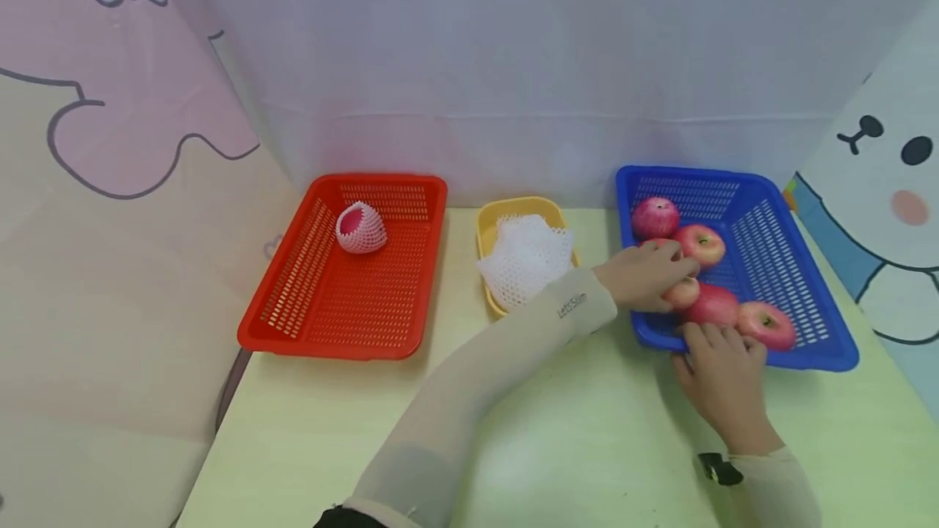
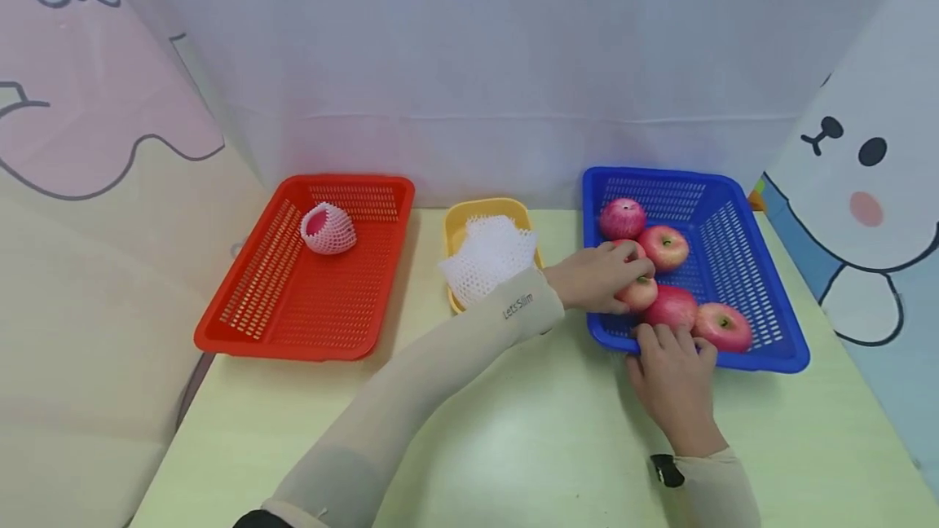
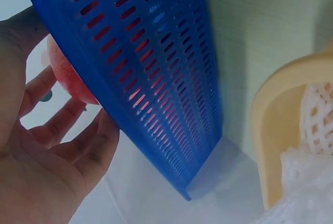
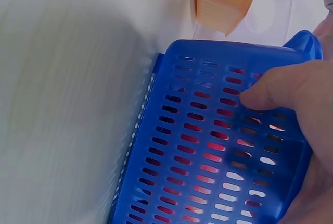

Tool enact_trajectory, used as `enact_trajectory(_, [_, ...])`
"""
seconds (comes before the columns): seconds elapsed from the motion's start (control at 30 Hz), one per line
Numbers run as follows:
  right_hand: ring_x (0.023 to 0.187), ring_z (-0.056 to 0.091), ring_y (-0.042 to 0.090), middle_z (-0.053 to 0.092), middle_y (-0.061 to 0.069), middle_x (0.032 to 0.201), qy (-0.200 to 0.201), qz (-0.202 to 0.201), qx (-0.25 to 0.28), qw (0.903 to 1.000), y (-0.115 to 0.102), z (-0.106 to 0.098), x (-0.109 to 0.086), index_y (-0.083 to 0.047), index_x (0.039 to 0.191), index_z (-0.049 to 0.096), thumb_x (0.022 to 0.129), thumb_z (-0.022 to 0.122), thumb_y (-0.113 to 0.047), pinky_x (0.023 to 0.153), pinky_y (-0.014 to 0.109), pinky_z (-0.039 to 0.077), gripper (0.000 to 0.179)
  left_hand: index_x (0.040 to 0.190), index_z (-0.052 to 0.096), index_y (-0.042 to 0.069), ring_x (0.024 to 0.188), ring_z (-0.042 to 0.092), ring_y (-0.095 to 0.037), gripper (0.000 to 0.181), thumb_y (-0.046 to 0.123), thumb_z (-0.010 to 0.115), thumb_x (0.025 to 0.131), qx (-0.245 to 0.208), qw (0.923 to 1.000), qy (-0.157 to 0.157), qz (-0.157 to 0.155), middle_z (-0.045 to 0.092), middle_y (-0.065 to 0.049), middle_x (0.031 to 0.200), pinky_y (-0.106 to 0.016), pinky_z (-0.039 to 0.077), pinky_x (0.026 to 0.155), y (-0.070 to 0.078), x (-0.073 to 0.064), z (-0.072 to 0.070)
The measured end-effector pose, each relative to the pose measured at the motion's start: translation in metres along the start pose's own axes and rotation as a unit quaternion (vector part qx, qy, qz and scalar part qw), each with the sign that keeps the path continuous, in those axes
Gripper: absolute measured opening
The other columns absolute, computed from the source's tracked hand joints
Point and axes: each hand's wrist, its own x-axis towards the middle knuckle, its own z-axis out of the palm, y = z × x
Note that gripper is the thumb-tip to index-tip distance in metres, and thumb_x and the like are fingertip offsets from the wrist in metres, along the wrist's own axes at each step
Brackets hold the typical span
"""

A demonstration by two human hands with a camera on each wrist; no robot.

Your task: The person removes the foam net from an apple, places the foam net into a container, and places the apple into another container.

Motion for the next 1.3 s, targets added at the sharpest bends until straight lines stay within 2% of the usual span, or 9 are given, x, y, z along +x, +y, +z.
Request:
enact_trajectory(0.07, [0.083,0.051,0.042,0.057,0.017,0.084,-0.003,-0.001,0.001,1.0,-0.001,0.001,-0.001,-0.003,0.096,0.057,0.075,0.066,-0.01,0.069,0.061,0.034,0.024,0.143,0.04,0.028,0.118,0.047,-0.014,0.054,0.051,0.057,0.097,-0.002,1.0,-0.001,-0.008,0.048,0.003,0.134,-0.024,0.044,0.092,-0.001,0.0,0.003])
enact_trajectory(0.17, [0.081,0.051,0.042,0.057,0.017,0.083,0.003,-0.005,0.004,1.0,-0.001,0.002,-0.001,-0.003,0.096,0.057,0.075,0.065,-0.011,0.069,0.061,0.033,0.024,0.145,0.041,0.026,0.12,0.046,-0.014,0.057,0.051,0.058,0.097,0.002,1.0,0.008,-0.001,0.046,0.002,0.136,-0.023,0.043,0.094,-0.003,-0.004,0.003])
enact_trajectory(0.33, [0.078,0.05,0.042,0.058,0.017,0.083,0.016,-0.006,-0.002,0.9999,0.003,0.002,-0.002,-0.003,0.095,0.059,0.076,0.065,-0.012,0.069,0.061,0.034,0.022,0.141,0.047,0.021,0.117,0.049,-0.016,0.051,0.045,0.06,0.098,0.005,0.9995,0.026,0.018,0.047,0.0,0.135,-0.023,0.045,0.092,-0.01,-0.026,-0.009])
enact_trajectory(0.5, [0.076,0.049,0.041,0.06,0.017,0.084,0.009,0.0,0.001,1.0,0.005,0.004,-0.003,-0.004,0.096,0.06,0.075,0.067,-0.011,0.07,0.061,0.033,0.024,0.137,0.051,0.021,0.105,0.053,-0.014,0.046,0.039,0.065,0.097,-0.009,0.9998,0.016,0.006,0.052,0.001,0.126,-0.023,0.049,0.08,-0.024,-0.064,-0.017])
enact_trajectory(0.63, [0.077,0.049,0.041,0.06,0.017,0.085,0.01,0.002,0.005,0.9999,0.004,0.005,-0.003,-0.005,0.097,0.061,0.075,0.067,-0.009,0.071,0.062,0.032,0.023,0.131,0.054,0.02,0.101,0.053,-0.015,0.039,0.034,0.066,0.096,-0.015,0.9996,0.026,0.0,0.055,0.001,0.119,-0.026,0.049,0.078,-0.034,-0.105,-0.021])
enact_trajectory(0.77, [0.079,0.05,0.042,0.061,0.017,0.086,0.001,0.01,0.002,0.9999,0.003,0.003,-0.003,-0.005,0.097,0.06,0.075,0.069,-0.008,0.073,0.063,0.033,0.024,0.128,0.057,0.018,0.094,0.054,-0.016,0.035,0.032,0.065,0.097,-0.011,0.9993,0.035,-0.007,0.057,0.0,0.115,-0.026,0.049,0.076,-0.038,-0.147,-0.025])
enact_trajectory(0.9, [0.08,0.05,0.042,0.061,0.017,0.086,-0.005,0.016,0.001,0.9999,0.002,0.001,-0.001,-0.004,0.097,0.061,0.075,0.07,-0.008,0.073,0.063,0.033,0.025,0.128,0.058,0.017,0.088,0.055,-0.016,0.034,0.031,0.065,0.097,0.005,0.9994,0.028,-0.019,0.059,-0.001,0.112,-0.024,0.048,0.071,-0.037,-0.179,-0.022])
enact_trajectory(1.1, [0.077,0.051,0.042,0.061,0.017,0.084,0.01,0.006,0.001,0.9999,0.002,0.003,-0.001,-0.004,0.096,0.061,0.074,0.068,-0.01,0.071,0.062,0.034,0.023,0.129,0.06,0.018,0.092,0.055,-0.017,0.038,0.029,0.069,0.094,-0.028,0.9969,-0.001,-0.074,0.06,-0.002,0.114,-0.027,0.05,0.073,-0.046,-0.218,-0.018])
enact_trajectory(1.3, [0.078,0.051,0.043,0.061,0.017,0.085,-0.001,0.012,-0.002,0.9999,0.002,0.002,-0.001,-0.004,0.096,0.061,0.074,0.07,-0.009,0.071,0.064,0.033,0.024,0.131,0.059,0.018,0.101,0.055,-0.019,0.047,0.031,0.076,0.089,-0.055,0.9887,0.024,-0.137,0.059,-0.004,0.12,-0.028,0.051,0.081,-0.078,-0.249,-0.021])
